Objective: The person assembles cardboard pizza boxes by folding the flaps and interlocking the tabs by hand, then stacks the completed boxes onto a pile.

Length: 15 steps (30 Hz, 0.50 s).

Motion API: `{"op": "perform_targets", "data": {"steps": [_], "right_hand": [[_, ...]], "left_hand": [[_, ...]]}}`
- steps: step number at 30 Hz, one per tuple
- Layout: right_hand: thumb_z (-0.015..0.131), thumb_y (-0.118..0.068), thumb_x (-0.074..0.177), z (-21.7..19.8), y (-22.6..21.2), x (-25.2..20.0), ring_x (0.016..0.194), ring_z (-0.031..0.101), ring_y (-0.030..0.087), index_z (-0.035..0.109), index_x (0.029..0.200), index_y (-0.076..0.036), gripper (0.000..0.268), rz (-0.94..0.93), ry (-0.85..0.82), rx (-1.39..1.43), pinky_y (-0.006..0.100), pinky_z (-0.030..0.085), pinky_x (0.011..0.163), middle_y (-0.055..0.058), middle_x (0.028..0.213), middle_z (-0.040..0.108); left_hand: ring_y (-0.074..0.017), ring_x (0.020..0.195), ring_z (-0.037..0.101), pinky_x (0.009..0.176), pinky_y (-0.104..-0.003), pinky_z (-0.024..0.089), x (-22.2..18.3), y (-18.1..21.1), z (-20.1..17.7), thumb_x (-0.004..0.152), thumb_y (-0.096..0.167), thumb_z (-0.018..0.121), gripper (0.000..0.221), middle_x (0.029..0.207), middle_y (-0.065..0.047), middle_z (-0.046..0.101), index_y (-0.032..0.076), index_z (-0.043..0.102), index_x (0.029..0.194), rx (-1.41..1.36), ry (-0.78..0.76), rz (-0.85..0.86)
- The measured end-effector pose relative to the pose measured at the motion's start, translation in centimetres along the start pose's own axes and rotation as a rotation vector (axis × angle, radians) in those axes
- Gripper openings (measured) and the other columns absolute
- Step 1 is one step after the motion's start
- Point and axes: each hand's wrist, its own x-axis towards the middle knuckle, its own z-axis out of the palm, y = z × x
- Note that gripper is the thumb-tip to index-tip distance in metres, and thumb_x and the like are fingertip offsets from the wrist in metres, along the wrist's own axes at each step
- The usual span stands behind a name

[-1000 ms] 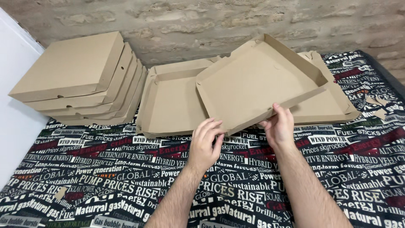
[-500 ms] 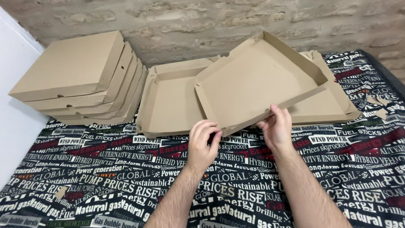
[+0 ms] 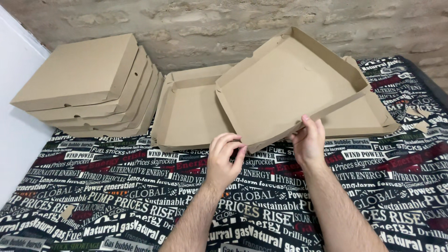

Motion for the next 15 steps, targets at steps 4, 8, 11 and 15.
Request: {"op": "perform_targets", "data": {"steps": [4, 8, 11, 15], "right_hand": [[0.077, -0.03, 0.11, -2.7, 0.3, 2.7, 0.102, 0.083, 0.023, 0.069, 0.125, -0.024, 0.018, -0.051, 0.066, 0.044, 0.04, 0.078, 0.08, 0.003, 0.117, 0.079], [0.078, -0.032, 0.11, -6.3, 0.4, 5.9, 0.11, 0.082, 0.024, 0.071, 0.116, -0.025, 0.012, -0.111, 0.153, 0.125, 0.039, 0.077, 0.095, 0.004, 0.122, 0.078], [0.085, -0.037, 0.107, -5.8, -1.5, 4.9, 0.115, 0.071, 0.018, 0.068, 0.119, -0.029, 0.023, -0.154, 0.257, 0.13, 0.031, 0.076, 0.098, -0.003, 0.123, 0.061], [0.078, -0.043, 0.11, -6.6, -2.5, 5.1, 0.119, 0.08, 0.017, 0.073, 0.129, -0.033, 0.021, -0.234, 0.245, 0.112, 0.034, 0.074, 0.11, -0.002, 0.128, 0.072]], "left_hand": [[-0.0367, 0.118, 0.076, 0.108, -0.054, 0.058, 0.5, -1.7, -2.7, 0.102, 0.02, 0.087, 0.012, 0.118, -0.007, 0.081, 0.015, 0.082, 0.112, 0.067, -0.04, -0.077], [-0.0451, 0.13, 0.07, 0.117, -0.063, 0.051, 0.3, -5.2, -8.0, 0.101, 0.031, 0.088, 0.033, 0.136, -0.013, 0.074, 0.013, 0.078, 0.127, 0.278, -0.082, -0.25], [-0.0611, 0.142, 0.057, 0.123, -0.075, 0.043, -0.4, -7.1, -13.0, 0.096, 0.039, 0.095, 0.057, 0.151, -0.028, 0.061, 0.006, 0.076, 0.138, 0.461, -0.103, -0.36], [-0.061, 0.156, 0.049, 0.13, -0.069, 0.043, -2.5, -9.3, -16.5, 0.089, 0.043, 0.097, 0.076, 0.171, -0.039, 0.046, 0.004, 0.071, 0.148, 0.531, -0.181, -0.614]]}}
